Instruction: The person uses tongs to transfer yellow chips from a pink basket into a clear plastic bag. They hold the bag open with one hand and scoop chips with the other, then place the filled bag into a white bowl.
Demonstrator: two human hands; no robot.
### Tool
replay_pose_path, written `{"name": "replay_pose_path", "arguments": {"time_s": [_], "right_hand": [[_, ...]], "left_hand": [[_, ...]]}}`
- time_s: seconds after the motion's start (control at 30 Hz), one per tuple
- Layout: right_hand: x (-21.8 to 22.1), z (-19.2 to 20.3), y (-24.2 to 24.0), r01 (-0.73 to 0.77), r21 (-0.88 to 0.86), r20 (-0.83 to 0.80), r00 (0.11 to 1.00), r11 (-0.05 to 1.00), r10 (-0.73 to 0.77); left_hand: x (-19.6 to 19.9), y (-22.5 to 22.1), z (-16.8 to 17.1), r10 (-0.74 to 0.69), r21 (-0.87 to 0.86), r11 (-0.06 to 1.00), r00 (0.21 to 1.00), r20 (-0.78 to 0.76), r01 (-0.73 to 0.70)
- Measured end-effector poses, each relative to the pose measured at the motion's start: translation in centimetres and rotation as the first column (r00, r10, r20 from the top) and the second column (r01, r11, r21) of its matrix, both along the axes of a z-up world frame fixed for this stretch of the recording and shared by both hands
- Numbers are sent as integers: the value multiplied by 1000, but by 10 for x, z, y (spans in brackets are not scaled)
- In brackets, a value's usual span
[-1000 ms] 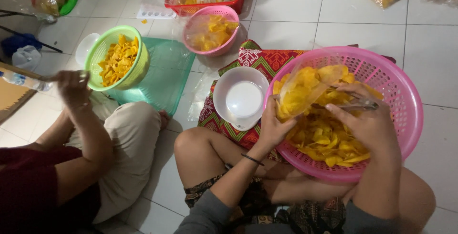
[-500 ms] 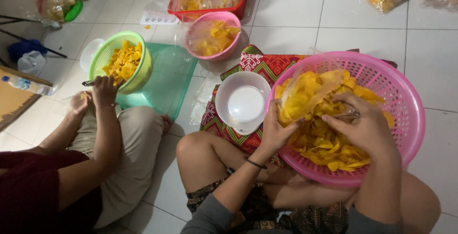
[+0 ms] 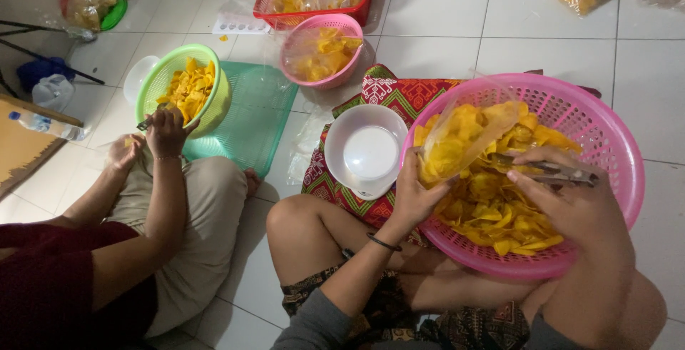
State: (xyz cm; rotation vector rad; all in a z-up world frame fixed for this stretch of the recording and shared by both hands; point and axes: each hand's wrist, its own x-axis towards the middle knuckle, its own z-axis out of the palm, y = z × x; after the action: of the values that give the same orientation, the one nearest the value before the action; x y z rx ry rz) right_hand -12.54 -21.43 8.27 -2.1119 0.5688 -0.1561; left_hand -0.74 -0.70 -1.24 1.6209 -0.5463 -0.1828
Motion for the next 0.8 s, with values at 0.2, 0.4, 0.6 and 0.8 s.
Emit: {"name": "replay_pose_path", "arguments": {"time_s": [0.2, 0.4, 0.6, 0.8], "right_hand": [[2, -12, -5, 43, -89, 61, 997, 995, -37], [28, 29, 21, 58, -39, -329, 942, 998, -67], [41, -5, 17, -94, -76, -332, 941, 993, 63], [29, -8, 15, -82, 2, -95, 992, 997, 82]], "left_hand": [[-1, 0, 3, 11, 9, 1000, 1000, 5, -11], [0, -1, 3, 15, 5, 1000, 1000, 7, -15], [1, -1, -2, 5, -3, 1000, 1000, 8, -5], [-1, 0, 0, 4, -17, 1000, 1000, 16, -4]]}}
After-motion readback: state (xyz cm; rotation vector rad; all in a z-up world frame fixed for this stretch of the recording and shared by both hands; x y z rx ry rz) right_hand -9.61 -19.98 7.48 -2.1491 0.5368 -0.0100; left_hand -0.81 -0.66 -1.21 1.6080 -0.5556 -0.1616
